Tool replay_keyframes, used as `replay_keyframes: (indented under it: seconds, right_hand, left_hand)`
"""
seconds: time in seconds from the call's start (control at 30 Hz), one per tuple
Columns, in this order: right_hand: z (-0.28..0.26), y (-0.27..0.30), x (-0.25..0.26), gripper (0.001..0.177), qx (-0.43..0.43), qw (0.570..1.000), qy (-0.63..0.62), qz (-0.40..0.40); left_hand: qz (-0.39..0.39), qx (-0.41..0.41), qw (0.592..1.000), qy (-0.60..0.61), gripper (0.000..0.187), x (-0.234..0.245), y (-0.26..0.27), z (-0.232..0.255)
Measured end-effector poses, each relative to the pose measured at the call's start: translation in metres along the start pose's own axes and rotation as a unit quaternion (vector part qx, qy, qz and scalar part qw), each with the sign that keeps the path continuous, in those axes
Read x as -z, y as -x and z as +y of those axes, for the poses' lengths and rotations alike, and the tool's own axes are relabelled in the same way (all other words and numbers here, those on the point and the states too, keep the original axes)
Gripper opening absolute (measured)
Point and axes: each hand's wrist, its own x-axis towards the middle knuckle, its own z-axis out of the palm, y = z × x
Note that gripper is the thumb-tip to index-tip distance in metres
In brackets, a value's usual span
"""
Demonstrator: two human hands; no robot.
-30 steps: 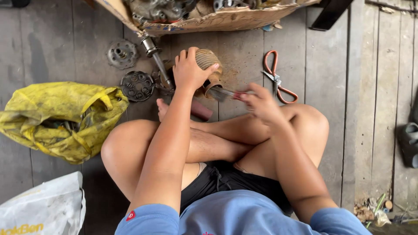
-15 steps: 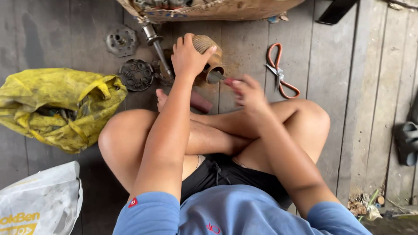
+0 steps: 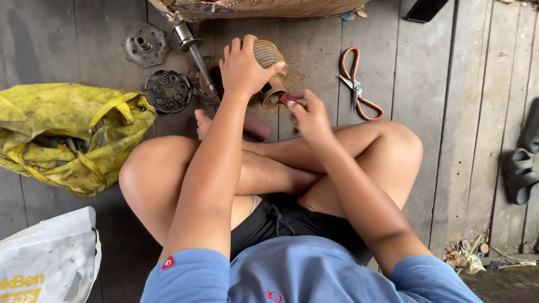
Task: The person sits on the floor and cleans a cylindrical mechanical part using a wire brush. They then pick up a clutch plate and a gear, inspecting them before assembling the gear onto the clutch plate. The person uses a wrench to tighten the gear and continues to handle various mechanical components.
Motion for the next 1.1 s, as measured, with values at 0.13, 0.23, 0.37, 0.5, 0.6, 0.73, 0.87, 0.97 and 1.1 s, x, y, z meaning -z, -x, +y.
replay_keyframes:
  seconds: [0.13,0.23,0.37,0.5,0.6,0.73,0.87,0.97,1.1]
  right_hand:
    - [-0.02,0.023,0.044,0.013,0.016,0.997,0.009,-0.08]
    - [-0.022,0.031,0.022,0.023,0.119,0.964,0.236,-0.039]
    - [-0.026,0.039,0.003,0.035,0.235,0.869,0.435,-0.012]
    - [-0.017,0.066,0.009,0.03,0.273,0.775,0.568,0.051]
    - [-0.02,0.052,-0.024,0.037,0.33,0.781,0.53,0.014]
    - [-0.003,0.053,-0.022,0.041,0.342,0.72,0.604,0.028]
    - [-0.001,0.062,-0.017,0.037,0.345,0.719,0.602,0.043]
    - [0.018,0.042,-0.029,0.037,0.331,0.72,0.607,0.056]
    - [0.007,0.056,-0.029,0.039,0.329,0.684,0.65,0.039]
  left_hand:
    - [0.006,0.045,0.999,0.018,0.079,0.001,-0.002,-0.006]
    - [0.009,0.033,0.999,0.025,0.082,-0.003,0.0,0.001]
    - [0.001,-0.029,0.999,-0.019,0.086,0.003,0.003,0.007]
    - [0.009,-0.022,1.0,-0.012,0.089,-0.006,0.004,0.003]
    - [0.027,-0.028,0.999,-0.014,0.086,-0.008,0.0,0.006]
    - [0.022,-0.036,0.999,-0.016,0.085,-0.003,-0.001,0.004]
    - [0.022,-0.009,1.0,-0.002,0.084,-0.004,-0.006,-0.001]
    - [0.007,-0.005,1.0,-0.004,0.086,-0.008,-0.004,0.004]
    - [0.02,-0.013,1.0,-0.002,0.085,-0.006,-0.005,-0.001]
